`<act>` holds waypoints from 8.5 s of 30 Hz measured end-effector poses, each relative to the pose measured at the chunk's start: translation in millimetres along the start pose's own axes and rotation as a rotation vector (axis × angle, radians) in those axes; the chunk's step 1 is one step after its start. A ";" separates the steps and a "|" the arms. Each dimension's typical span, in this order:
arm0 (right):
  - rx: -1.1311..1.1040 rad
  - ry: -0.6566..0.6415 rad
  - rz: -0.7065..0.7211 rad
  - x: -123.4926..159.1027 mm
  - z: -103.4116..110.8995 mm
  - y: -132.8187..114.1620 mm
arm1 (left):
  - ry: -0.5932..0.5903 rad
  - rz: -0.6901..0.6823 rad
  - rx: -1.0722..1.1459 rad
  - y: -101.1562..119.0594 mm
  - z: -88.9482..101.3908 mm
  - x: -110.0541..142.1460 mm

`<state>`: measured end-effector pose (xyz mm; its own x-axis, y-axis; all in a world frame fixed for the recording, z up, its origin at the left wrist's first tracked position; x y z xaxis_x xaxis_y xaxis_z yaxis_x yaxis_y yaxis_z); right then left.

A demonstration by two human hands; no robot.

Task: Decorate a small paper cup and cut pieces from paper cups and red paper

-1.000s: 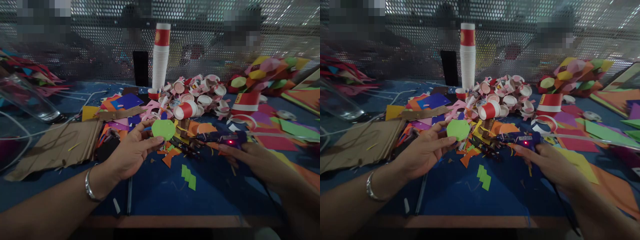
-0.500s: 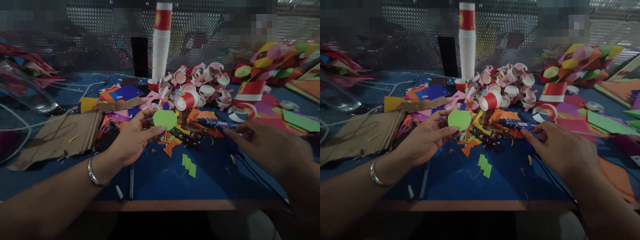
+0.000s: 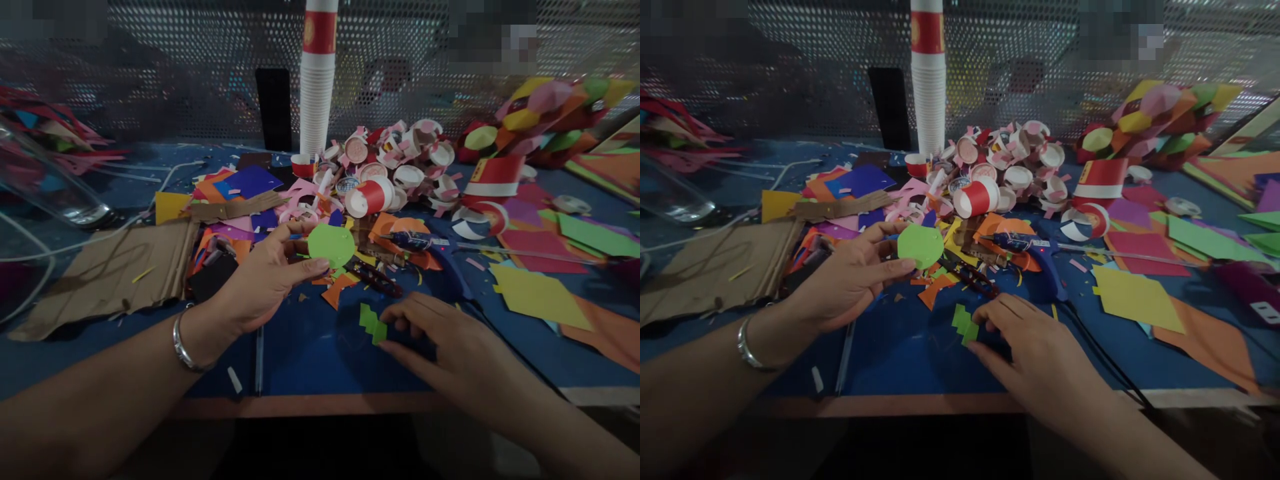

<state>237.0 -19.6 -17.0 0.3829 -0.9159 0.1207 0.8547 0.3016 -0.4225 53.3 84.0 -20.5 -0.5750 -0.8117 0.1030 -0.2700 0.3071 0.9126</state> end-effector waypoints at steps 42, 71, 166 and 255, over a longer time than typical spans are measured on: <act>-0.040 0.048 -0.021 -15.4 -0.3 -6.9 | -0.012 -0.030 -0.048 1.9 1.4 0.7; -0.106 -0.010 0.031 -26.9 0.7 -8.8 | -0.038 -0.030 -0.106 2.3 0.6 1.2; -1.290 0.163 0.023 -79.3 9.9 2.3 | -0.068 0.051 -0.168 -14.1 -19.9 16.1; -0.154 -0.275 0.092 -35.3 3.6 -12.0 | -0.049 0.070 -0.142 -8.1 2.5 3.5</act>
<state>214.4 10.1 -13.0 0.5542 -0.7743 0.3054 0.7573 0.3167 -0.5712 51.5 80.0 -28.5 -0.6267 -0.7643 0.1520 -0.1183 0.2862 0.9508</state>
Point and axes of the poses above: each hand's wrist, its own x-axis away from the middle knuckle, its own z-axis out of the back of the hand, y = z × x, the point moved 8 cm from there along -x, towards the middle knuckle, and after that the axes turned 12 degrees about -y, right-handed, at the moved point
